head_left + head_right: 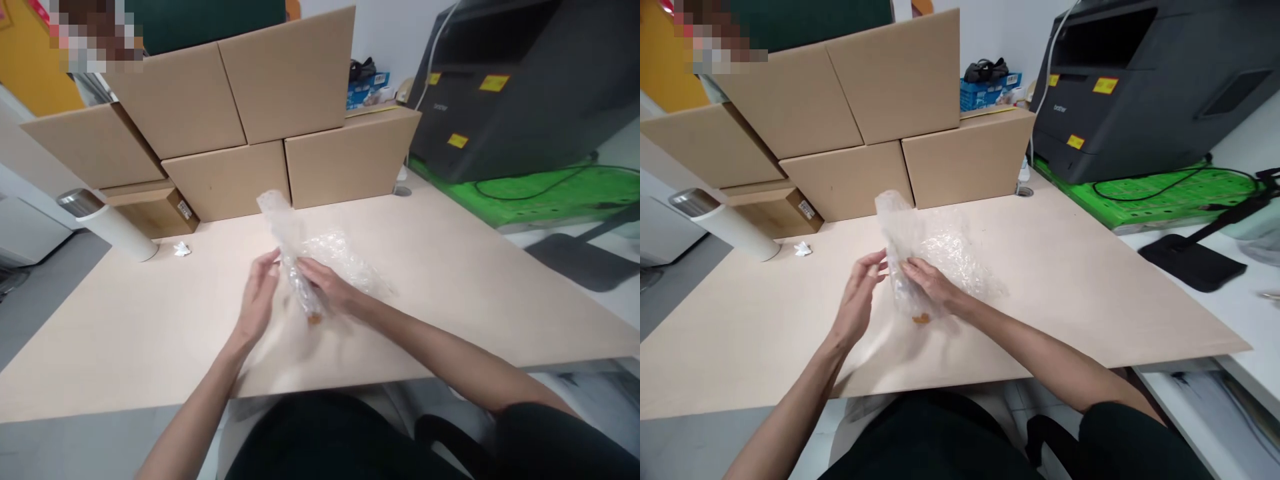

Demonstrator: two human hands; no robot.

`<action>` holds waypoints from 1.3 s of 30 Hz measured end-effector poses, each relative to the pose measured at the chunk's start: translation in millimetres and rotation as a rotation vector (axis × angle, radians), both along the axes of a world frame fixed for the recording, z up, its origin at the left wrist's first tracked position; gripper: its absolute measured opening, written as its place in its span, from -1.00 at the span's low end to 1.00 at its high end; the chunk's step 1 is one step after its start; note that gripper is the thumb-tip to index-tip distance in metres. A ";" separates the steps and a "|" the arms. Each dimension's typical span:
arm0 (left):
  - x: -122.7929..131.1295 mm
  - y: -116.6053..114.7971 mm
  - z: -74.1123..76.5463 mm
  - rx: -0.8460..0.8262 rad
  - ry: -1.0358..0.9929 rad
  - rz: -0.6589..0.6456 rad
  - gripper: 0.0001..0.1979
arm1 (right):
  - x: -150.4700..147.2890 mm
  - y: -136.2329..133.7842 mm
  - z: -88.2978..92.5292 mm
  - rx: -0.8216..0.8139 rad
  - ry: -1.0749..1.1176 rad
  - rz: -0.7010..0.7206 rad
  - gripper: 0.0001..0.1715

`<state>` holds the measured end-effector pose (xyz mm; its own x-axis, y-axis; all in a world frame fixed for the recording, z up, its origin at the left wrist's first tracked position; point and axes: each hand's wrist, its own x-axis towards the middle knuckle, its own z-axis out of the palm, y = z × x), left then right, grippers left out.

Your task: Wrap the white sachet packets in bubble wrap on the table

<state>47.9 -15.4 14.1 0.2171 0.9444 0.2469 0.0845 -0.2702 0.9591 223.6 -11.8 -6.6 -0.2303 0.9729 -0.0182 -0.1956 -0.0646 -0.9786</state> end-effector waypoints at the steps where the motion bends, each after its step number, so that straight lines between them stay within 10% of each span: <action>1: 12.3 2.8 -0.3 0.051 0.075 -0.075 -0.63 | 7.5 -1.6 -0.8 -0.024 0.052 -0.026 -0.53; 11: 87.9 21.0 -42.8 0.352 0.864 -0.341 -0.53 | 109.6 -7.6 -18.3 0.332 -0.734 -0.527 -0.79; 17: 92.1 20.8 -52.4 0.459 0.971 -0.321 -0.54 | 104.3 28.1 -16.6 0.030 -0.698 -0.390 -0.68; 25: 76.0 11.8 -50.8 0.448 0.851 -0.263 -0.52 | 63.7 46.4 3.2 -0.270 -0.072 -0.214 -0.63; 32: 26.0 32.3 -5.2 0.439 0.748 -0.014 -0.39 | 49.6 -1.6 20.0 -0.128 0.049 0.032 -0.55; 39: -15.4 31.8 18.5 -0.335 0.104 -0.518 -0.02 | 53.8 -40.2 62.9 -0.036 0.100 0.138 -0.70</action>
